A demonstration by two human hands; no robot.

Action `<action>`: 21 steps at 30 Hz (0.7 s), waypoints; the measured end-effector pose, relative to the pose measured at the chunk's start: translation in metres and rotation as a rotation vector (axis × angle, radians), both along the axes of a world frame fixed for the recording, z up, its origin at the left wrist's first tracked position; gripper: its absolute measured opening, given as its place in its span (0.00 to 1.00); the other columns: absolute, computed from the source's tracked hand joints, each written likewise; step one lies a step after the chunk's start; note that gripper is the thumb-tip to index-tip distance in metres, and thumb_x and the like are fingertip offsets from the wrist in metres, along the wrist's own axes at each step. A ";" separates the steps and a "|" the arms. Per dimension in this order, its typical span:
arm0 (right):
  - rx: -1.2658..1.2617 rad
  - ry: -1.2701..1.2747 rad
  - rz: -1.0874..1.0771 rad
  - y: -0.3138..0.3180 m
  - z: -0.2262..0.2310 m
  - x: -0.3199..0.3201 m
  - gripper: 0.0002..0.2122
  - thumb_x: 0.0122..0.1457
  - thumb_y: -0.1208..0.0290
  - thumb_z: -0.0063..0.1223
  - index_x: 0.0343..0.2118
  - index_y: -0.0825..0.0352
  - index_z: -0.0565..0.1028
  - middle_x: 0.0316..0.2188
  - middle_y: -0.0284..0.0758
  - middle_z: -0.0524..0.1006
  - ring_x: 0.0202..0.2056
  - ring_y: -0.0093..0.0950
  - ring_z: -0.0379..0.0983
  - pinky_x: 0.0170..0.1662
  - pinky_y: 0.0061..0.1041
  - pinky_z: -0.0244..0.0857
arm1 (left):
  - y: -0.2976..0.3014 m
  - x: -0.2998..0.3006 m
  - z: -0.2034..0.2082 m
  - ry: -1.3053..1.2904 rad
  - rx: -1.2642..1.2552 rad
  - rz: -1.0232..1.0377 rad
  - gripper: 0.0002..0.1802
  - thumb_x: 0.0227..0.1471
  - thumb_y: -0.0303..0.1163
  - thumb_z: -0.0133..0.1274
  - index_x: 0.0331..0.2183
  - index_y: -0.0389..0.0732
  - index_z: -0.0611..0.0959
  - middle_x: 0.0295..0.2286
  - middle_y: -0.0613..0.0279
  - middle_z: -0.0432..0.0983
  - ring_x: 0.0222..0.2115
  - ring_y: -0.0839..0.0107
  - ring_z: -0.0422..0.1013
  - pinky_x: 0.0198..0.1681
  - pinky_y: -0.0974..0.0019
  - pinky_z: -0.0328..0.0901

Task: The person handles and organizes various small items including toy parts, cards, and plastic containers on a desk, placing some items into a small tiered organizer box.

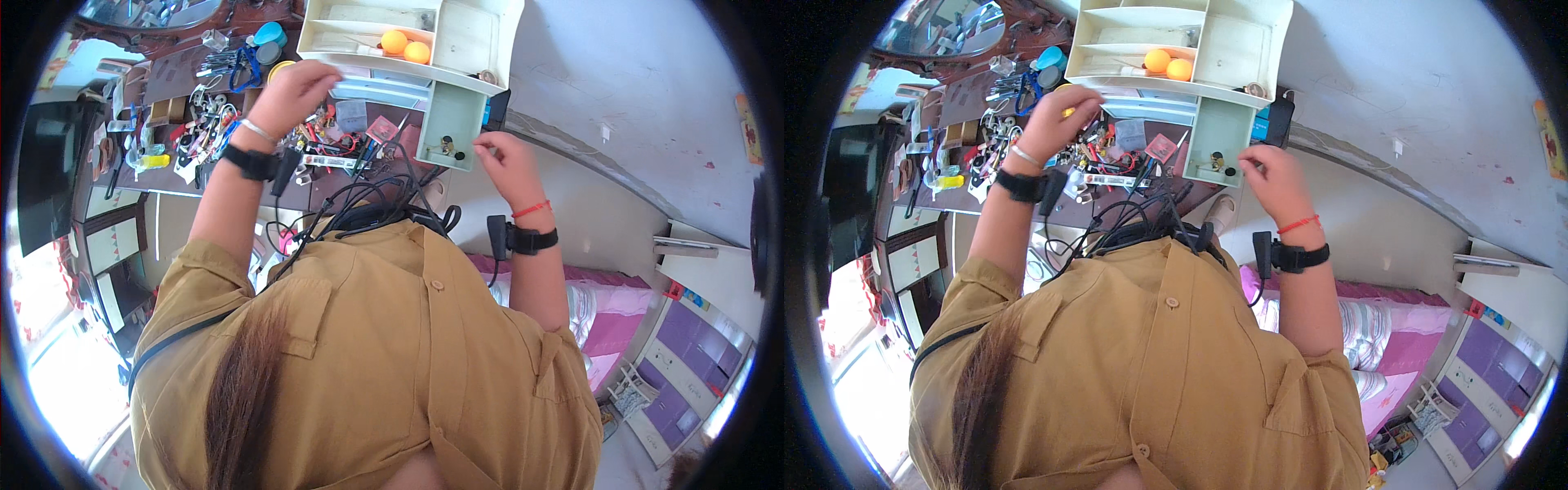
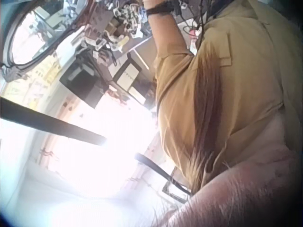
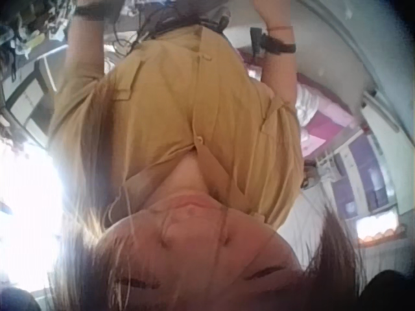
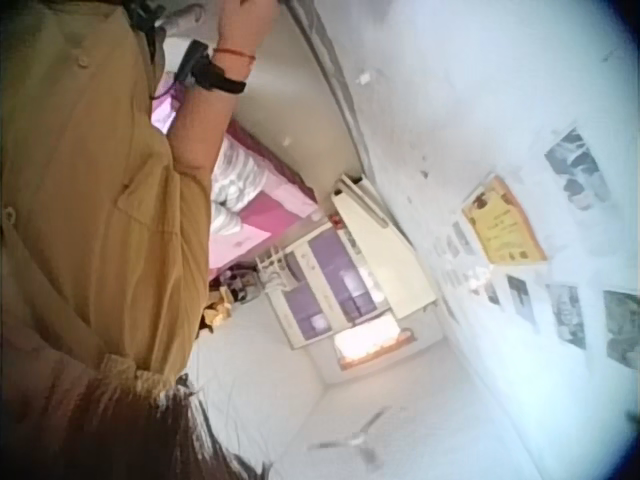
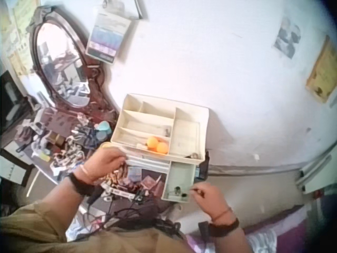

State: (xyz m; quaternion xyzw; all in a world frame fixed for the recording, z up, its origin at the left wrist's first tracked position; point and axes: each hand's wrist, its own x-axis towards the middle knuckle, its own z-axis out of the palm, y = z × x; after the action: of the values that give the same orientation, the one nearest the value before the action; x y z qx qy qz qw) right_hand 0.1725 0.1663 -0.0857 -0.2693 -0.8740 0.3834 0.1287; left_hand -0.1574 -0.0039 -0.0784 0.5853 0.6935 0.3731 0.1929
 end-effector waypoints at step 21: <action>-0.257 -0.052 -0.403 -0.029 -0.016 0.015 0.05 0.57 0.73 0.54 0.34 0.69 0.76 0.25 0.24 0.74 0.26 0.12 0.65 0.30 0.14 0.60 | -0.143 -0.058 -0.224 -0.022 -0.622 0.375 0.12 0.45 0.38 0.57 0.32 0.42 0.84 0.27 0.53 0.79 0.30 0.59 0.76 0.36 0.61 0.69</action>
State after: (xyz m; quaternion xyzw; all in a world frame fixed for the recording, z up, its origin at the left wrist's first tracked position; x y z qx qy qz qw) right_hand 0.1876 0.1372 -0.1018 -0.4621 -0.7498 0.4509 0.1446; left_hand -0.2153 -0.1474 -0.3022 0.3572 0.8670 0.1797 0.2973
